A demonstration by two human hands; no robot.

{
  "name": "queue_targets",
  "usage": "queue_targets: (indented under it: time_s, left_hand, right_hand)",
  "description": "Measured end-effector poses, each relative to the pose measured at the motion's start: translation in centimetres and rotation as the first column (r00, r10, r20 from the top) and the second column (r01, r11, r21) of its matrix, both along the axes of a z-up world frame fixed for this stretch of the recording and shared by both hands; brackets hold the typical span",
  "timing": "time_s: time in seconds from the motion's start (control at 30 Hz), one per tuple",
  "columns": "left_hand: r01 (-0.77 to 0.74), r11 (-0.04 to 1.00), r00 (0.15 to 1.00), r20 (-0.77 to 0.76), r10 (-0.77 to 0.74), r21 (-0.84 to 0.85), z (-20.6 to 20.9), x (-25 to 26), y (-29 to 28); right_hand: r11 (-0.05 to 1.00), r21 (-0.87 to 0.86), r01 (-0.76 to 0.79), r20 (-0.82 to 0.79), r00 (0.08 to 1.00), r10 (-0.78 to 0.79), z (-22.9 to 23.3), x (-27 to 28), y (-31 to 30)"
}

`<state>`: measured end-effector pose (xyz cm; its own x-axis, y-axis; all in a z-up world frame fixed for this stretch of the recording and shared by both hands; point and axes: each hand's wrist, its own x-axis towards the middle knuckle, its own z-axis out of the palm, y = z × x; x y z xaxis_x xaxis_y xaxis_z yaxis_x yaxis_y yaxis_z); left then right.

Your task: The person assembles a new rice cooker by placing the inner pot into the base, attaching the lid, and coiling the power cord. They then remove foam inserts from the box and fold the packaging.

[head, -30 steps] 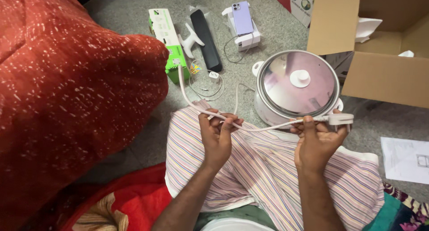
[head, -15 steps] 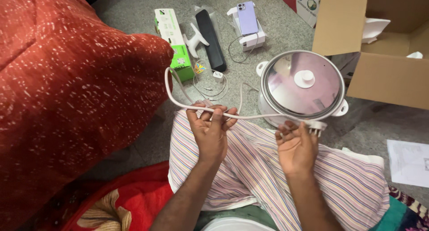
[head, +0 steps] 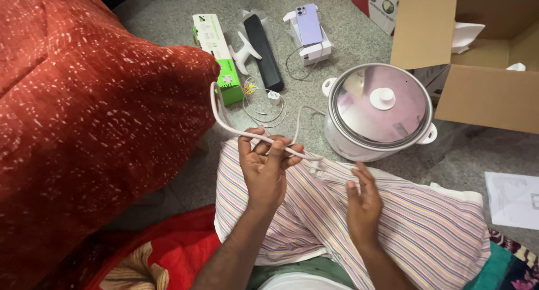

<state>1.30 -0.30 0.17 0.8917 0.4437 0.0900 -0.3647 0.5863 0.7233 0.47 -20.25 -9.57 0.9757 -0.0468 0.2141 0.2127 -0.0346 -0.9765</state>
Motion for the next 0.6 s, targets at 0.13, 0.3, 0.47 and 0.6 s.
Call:
queue_targets:
  time_s: [0.13, 0.3, 0.47, 0.6]
  left_hand:
    - [0.080, 0.995, 0.997, 0.004, -0.080, -0.062, 0.5, -0.4, -0.6]
    - [0.142, 0.978, 0.989, -0.013, -0.146, -0.154, 1.3, -0.9, -1.2]
    - [0.166, 0.964, 0.984, -0.028, -0.175, -0.206, 2.0, -1.2, -1.7]
    - [0.205, 0.955, 0.978, -0.002, -0.210, -0.216, 2.3, -1.8, -2.3]
  right_hand:
    - [0.980, -0.138, -0.141, 0.162, 0.973, 0.163, 2.4, -0.9, 1.2]
    - [0.943, -0.080, -0.324, 0.110, 0.937, 0.331, 4.9, -0.3, 1.2]
    - [0.885, 0.063, -0.461, -0.014, 0.886, 0.463, 5.9, -0.7, -0.2]
    - [0.826, 0.313, -0.469, -0.134, 0.839, 0.527, 6.7, -2.0, -0.6]
